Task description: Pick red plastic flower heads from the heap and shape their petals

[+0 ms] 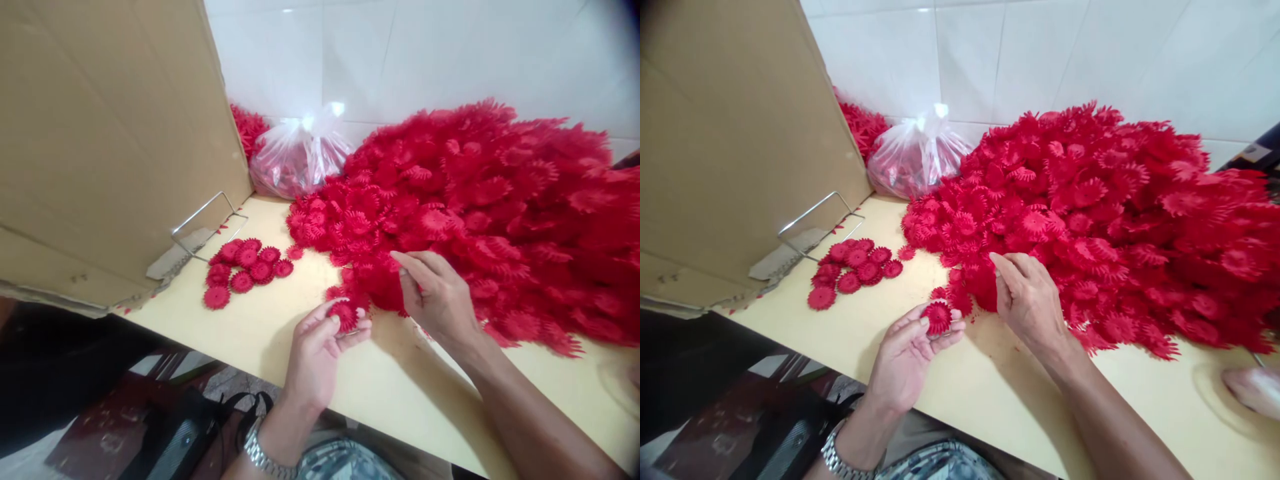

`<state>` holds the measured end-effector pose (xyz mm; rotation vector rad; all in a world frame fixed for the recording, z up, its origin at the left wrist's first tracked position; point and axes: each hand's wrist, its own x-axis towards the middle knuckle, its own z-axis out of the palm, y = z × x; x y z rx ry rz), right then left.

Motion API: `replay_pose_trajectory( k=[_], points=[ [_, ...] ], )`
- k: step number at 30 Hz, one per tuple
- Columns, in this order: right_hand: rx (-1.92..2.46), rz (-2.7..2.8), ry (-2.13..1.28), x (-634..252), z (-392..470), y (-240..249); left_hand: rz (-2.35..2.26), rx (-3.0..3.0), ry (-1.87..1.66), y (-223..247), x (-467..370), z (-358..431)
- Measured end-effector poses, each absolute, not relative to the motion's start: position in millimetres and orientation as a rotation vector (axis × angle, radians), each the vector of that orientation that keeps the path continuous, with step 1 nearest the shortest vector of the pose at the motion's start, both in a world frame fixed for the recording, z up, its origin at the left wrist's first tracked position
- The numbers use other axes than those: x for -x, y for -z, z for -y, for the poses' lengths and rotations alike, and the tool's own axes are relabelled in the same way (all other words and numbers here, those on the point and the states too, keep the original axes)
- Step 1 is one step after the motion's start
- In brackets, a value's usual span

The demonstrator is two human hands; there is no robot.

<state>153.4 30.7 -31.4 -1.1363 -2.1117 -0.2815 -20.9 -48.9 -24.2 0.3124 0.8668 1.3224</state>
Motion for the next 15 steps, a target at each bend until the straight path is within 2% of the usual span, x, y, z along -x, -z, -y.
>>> replay_pose_trajectory(
  k=[4, 11, 15],
  points=[
    [1.027, 2.074, 0.077, -143.6, -22.2, 28.3, -0.971, -0.390, -1.291, 25.3, 18.0, 48.9],
    [0.955, 2.069, 0.046, -137.5, -17.4, 27.5, -1.059, -0.504, -1.244, 29.6, 18.4, 53.8],
    [0.939, 2.067, -0.261, -133.4, -8.7, 20.8, -1.132, -0.569, -1.244, 30.4, 19.5, 52.4]
  ],
)
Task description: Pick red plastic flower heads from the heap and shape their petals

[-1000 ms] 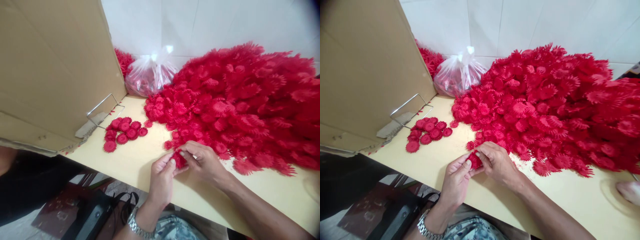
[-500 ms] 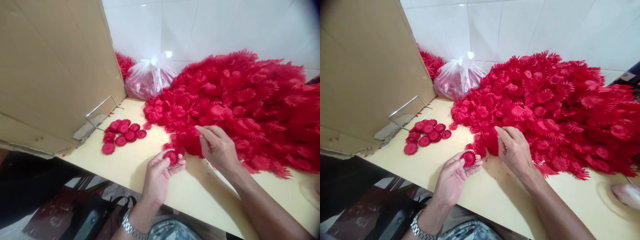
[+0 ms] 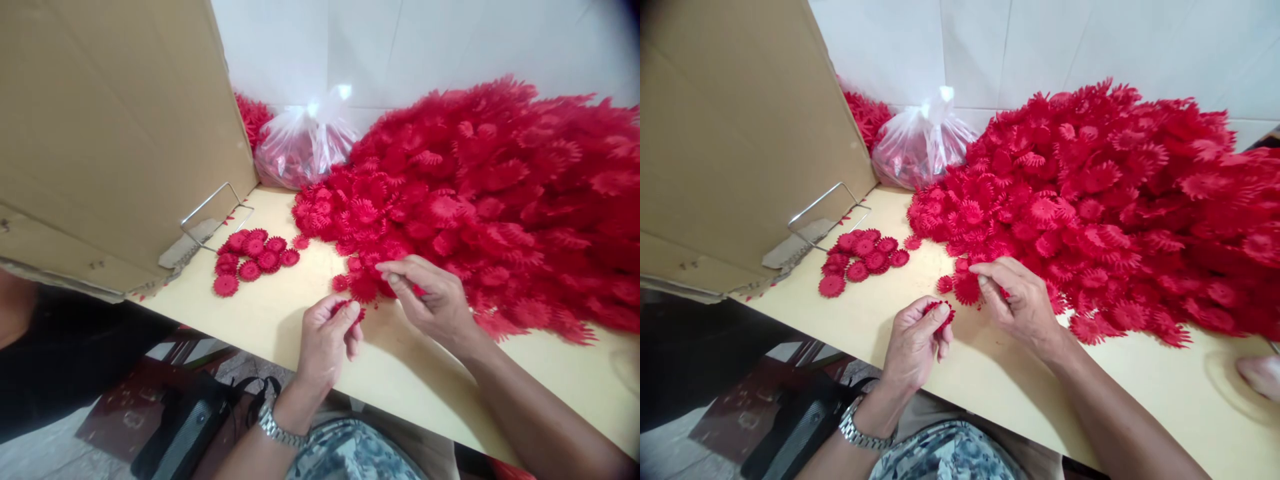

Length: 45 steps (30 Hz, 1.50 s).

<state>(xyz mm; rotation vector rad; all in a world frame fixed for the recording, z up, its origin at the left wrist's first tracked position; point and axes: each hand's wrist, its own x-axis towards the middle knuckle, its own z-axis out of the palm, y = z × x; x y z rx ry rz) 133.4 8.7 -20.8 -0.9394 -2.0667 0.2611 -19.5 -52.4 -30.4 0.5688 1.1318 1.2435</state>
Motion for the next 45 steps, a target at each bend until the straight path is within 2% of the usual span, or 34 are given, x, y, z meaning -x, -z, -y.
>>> replay_pose_trajectory(
  k=[6, 11, 14, 19, 24, 32, 35, 40, 45],
  points=[
    [0.820, 2.070, -0.952, -121.4, 4.7, 13.0, -1.198, -0.740, -1.265, 32.4, 16.4, 47.5],
    [0.747, 1.807, -1.606, -117.6, 6.4, 11.0, -1.162, -0.744, -1.210, 35.3, 13.4, 48.9],
    [0.726, 1.729, -1.686, -118.3, 5.8, 11.1, -1.074, -0.743, -1.227, 36.8, 14.2, 51.0],
    [0.884, 1.793, -1.451, -119.0, 5.4, 13.2, -0.981, -0.748, -1.196, 37.8, 16.8, 53.6],
    [0.997, 1.986, -0.931, -117.6, 5.2, 18.8, -1.070, -0.719, -1.185, 37.9, 16.7, 52.5],
    [0.793, 2.115, -0.236, -115.7, -0.9, 27.9, -1.068, -0.706, -1.235, 33.5, 14.2, 48.0],
    [0.845, 2.081, -0.163, -113.6, 0.9, 27.6, -1.065, -0.714, -1.209, 35.3, 11.5, 49.1],
    [1.193, 1.813, -0.274, -121.4, -1.6, 21.6, -1.109, -0.672, -1.221, 36.4, 15.1, 52.9],
    [1.341, 1.877, 0.235, -148.3, -30.4, 9.9, -1.100, -0.644, -1.236, 31.3, 22.9, 51.8]
  ],
)
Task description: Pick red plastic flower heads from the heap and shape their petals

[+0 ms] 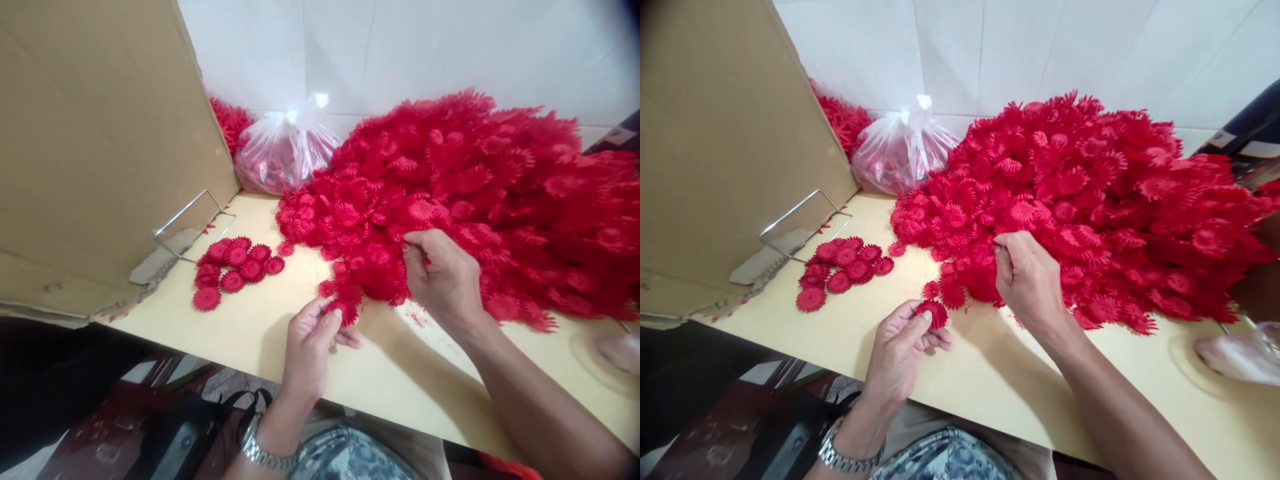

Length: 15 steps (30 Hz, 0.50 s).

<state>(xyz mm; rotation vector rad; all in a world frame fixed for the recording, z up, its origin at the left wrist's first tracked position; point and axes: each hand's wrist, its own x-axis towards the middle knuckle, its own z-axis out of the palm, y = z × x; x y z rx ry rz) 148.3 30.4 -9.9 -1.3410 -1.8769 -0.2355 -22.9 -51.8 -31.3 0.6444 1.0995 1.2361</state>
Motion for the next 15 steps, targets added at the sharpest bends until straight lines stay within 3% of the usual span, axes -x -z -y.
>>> replay_pose_trajectory(
  k=[3, 6, 15],
  points=[
    [1.422, 2.130, 0.456, -157.5, -42.7, 8.0, -1.030, -0.592, -1.261, 28.5, 23.4, 49.2],
    [1.381, 2.218, 0.459, -159.1, -42.2, 11.8, -0.998, -0.548, -1.290, 28.4, 22.2, 48.8],
    [1.033, 2.189, -0.147, -143.8, -9.7, 6.1, -1.057, -0.504, -1.357, 29.9, 19.9, 54.2]
  ],
)
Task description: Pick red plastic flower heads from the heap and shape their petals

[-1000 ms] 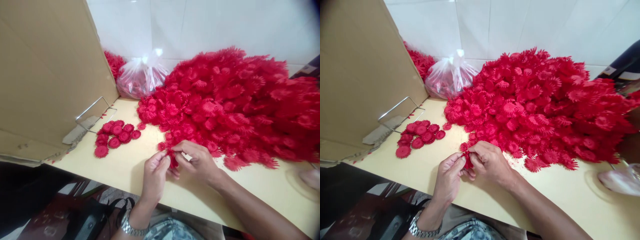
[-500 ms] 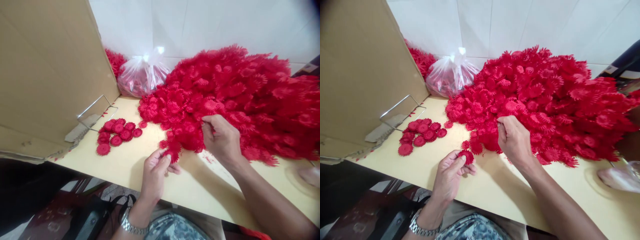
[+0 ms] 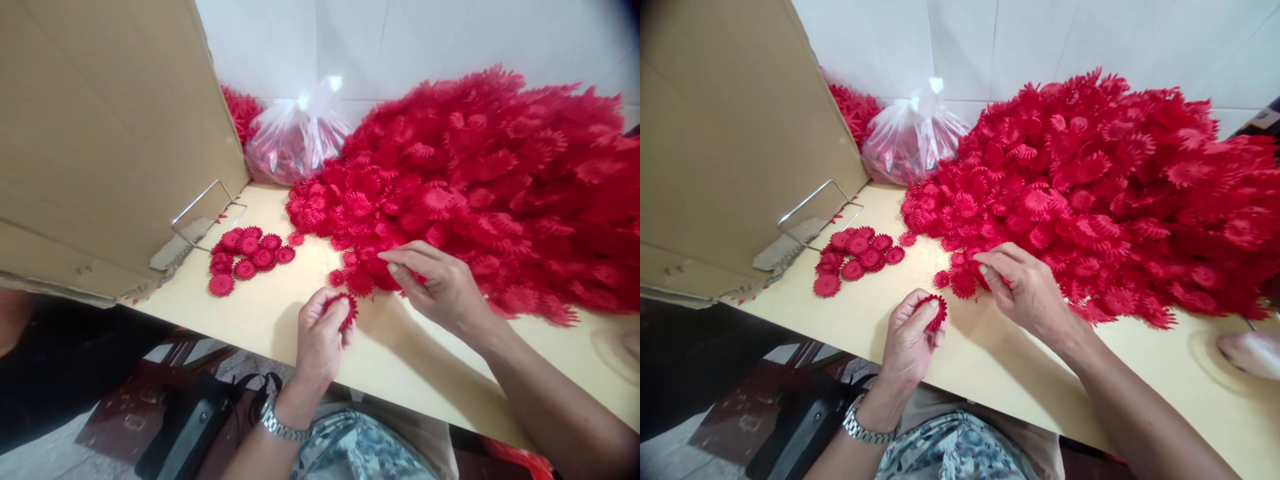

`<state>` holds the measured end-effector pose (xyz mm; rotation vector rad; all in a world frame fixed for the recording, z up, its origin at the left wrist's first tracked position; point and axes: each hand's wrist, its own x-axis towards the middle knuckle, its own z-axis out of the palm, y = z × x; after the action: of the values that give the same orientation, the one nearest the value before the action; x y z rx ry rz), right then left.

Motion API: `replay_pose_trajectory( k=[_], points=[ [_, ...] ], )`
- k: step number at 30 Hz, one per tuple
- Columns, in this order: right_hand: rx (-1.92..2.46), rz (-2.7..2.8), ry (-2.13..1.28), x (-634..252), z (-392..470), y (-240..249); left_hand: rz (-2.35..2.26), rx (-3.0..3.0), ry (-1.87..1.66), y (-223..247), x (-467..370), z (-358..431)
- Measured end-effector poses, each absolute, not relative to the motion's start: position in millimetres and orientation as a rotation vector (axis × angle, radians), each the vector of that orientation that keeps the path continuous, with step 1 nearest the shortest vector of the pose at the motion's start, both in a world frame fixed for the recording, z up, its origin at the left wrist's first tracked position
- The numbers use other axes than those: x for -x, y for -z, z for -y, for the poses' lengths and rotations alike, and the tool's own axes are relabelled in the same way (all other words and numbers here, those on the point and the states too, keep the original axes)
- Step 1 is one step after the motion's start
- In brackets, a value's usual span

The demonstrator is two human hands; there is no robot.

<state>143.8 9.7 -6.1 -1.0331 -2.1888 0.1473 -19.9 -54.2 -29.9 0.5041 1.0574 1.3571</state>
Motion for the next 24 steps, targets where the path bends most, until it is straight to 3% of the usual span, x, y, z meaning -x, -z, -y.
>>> replay_pose_trajectory(
  k=[5, 10, 19, 24],
  points=[
    [0.947, 2.182, -0.637, -128.0, 9.4, 4.6, -1.088, -0.544, -1.367, 33.4, 17.7, 55.8],
    [0.899, 2.209, -0.775, -117.9, 15.0, 4.2, -1.117, -0.666, -1.304, 38.4, 14.7, 55.0],
    [0.872, 2.293, -0.755, -117.5, 13.8, 7.5, -1.105, -0.915, -1.167, 44.6, 23.0, 59.3],
    [1.184, 1.999, -0.544, -123.8, 4.7, 9.6, -1.019, -0.736, -1.225, 42.7, 24.7, 58.6]
  ],
)
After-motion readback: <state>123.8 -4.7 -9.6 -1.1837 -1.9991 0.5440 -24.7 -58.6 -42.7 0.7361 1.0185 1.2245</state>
